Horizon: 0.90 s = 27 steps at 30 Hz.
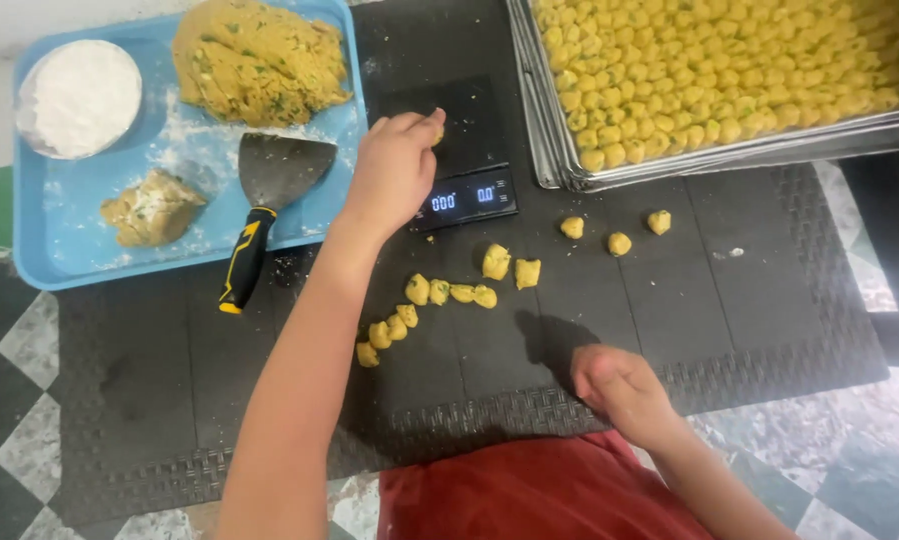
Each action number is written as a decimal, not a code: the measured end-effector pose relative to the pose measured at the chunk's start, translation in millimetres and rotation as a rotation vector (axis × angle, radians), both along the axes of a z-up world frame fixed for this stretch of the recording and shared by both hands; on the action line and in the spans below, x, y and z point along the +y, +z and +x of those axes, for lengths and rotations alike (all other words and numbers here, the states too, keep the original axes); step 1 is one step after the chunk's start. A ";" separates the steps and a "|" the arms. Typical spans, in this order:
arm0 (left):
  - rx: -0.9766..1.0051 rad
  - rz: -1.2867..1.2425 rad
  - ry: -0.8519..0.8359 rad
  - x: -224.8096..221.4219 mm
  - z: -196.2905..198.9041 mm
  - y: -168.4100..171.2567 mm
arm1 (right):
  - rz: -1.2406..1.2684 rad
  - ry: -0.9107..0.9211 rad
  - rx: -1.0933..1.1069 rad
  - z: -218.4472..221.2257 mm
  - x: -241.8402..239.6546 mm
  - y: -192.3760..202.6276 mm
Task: Rolling dough into long cylinders and cutting them into small uniform pieces using a bench scraper.
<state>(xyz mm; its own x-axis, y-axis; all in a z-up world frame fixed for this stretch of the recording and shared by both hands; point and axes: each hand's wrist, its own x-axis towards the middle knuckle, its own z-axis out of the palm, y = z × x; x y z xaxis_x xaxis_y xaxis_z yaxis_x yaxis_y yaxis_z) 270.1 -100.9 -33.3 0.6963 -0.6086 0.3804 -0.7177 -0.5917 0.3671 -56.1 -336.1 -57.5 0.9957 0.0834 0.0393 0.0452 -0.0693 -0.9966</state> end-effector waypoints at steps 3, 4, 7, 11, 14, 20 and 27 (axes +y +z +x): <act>0.074 -0.097 -0.027 21.9 -21.9 19.8 | -0.197 0.080 -0.084 8.9 0.2 -0.7; 0.117 -0.144 0.022 32.1 -30.4 27.3 | -0.076 0.169 -0.056 16.0 1.9 10.6; 0.111 -0.280 0.069 65.6 -63.7 34.1 | 0.139 0.264 0.029 28.4 5.7 33.9; 0.364 -0.322 0.158 106.3 -124.6 56.2 | 0.107 0.275 0.066 30.9 -6.3 36.7; 0.732 -0.450 0.302 114.0 -168.8 54.1 | -0.143 0.113 -0.196 31.6 -28.4 -2.1; 0.851 -0.624 0.282 102.0 -220.5 11.7 | -1.200 -0.004 -0.559 94.2 -32.8 65.7; 1.118 -0.846 0.258 49.9 -251.7 9.3 | -0.678 0.204 -0.790 67.9 63.8 68.4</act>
